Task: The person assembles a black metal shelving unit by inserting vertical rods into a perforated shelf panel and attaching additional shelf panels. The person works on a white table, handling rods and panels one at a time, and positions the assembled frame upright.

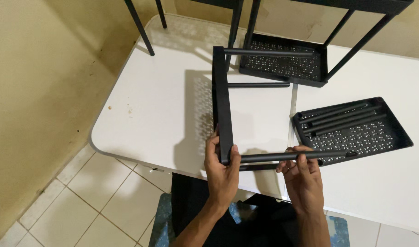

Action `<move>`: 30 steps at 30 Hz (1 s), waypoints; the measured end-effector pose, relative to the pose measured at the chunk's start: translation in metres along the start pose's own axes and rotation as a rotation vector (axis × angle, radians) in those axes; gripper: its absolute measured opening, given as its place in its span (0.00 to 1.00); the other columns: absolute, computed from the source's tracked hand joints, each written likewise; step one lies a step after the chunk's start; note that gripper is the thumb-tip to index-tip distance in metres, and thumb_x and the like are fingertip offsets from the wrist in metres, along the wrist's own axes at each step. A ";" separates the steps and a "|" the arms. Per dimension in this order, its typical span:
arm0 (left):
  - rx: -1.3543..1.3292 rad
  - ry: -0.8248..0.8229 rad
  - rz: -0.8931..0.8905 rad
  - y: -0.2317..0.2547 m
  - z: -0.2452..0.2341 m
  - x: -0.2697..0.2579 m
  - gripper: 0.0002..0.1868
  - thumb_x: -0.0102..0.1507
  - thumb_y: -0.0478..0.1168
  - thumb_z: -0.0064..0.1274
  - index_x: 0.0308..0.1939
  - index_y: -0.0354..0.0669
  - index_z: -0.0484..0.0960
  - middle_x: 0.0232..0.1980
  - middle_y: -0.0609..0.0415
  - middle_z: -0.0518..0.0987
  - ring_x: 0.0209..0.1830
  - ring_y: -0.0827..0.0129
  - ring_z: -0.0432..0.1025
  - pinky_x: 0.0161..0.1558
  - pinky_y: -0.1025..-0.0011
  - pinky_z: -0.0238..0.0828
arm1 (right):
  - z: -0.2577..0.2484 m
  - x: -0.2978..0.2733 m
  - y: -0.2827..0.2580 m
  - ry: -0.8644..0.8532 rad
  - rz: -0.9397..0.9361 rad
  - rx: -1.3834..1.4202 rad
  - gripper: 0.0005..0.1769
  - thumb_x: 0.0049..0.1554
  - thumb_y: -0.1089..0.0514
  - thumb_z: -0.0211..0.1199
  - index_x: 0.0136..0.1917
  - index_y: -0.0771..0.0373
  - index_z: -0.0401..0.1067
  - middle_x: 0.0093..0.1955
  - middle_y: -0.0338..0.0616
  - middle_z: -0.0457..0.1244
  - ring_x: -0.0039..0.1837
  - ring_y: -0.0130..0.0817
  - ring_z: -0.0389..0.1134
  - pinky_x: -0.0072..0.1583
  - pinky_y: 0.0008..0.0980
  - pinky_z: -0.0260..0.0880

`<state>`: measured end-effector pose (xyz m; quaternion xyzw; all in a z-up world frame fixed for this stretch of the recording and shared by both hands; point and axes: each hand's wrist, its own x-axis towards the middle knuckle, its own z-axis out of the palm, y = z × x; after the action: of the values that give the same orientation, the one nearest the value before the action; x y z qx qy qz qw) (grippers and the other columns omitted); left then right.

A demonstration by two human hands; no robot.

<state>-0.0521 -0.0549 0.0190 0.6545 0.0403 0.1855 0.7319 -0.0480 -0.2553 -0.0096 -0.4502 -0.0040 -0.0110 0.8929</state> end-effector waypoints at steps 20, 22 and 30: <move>0.324 0.089 0.588 -0.087 -0.047 -0.041 0.15 0.72 0.41 0.47 0.55 0.36 0.64 0.62 0.37 0.70 0.64 0.54 0.70 0.61 0.56 0.72 | -0.011 -0.018 0.028 0.142 0.309 -0.243 0.15 0.62 0.56 0.59 0.60 0.65 0.71 0.45 0.48 0.65 0.49 0.37 0.68 0.54 0.40 0.69; 0.355 0.068 0.473 -0.101 -0.056 -0.040 0.13 0.70 0.40 0.50 0.51 0.35 0.67 0.56 0.39 0.73 0.57 0.56 0.72 0.55 0.58 0.73 | -0.010 -0.014 0.033 0.185 0.397 -0.266 0.16 0.63 0.56 0.58 0.61 0.66 0.71 0.45 0.50 0.65 0.49 0.37 0.68 0.55 0.39 0.70; 0.578 0.016 0.188 -0.107 -0.064 -0.027 0.11 0.64 0.38 0.59 0.45 0.35 0.75 0.43 0.44 0.81 0.45 0.59 0.78 0.46 0.61 0.76 | 0.003 0.005 0.027 0.286 0.505 -0.149 0.22 0.61 0.61 0.52 0.65 0.77 0.63 0.54 0.63 0.65 0.59 0.47 0.70 0.65 0.47 0.68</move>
<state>-0.0731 -0.0117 -0.0993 0.8351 0.0365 0.2383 0.4944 -0.0422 -0.2370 -0.0296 -0.4953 0.2348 0.1477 0.8233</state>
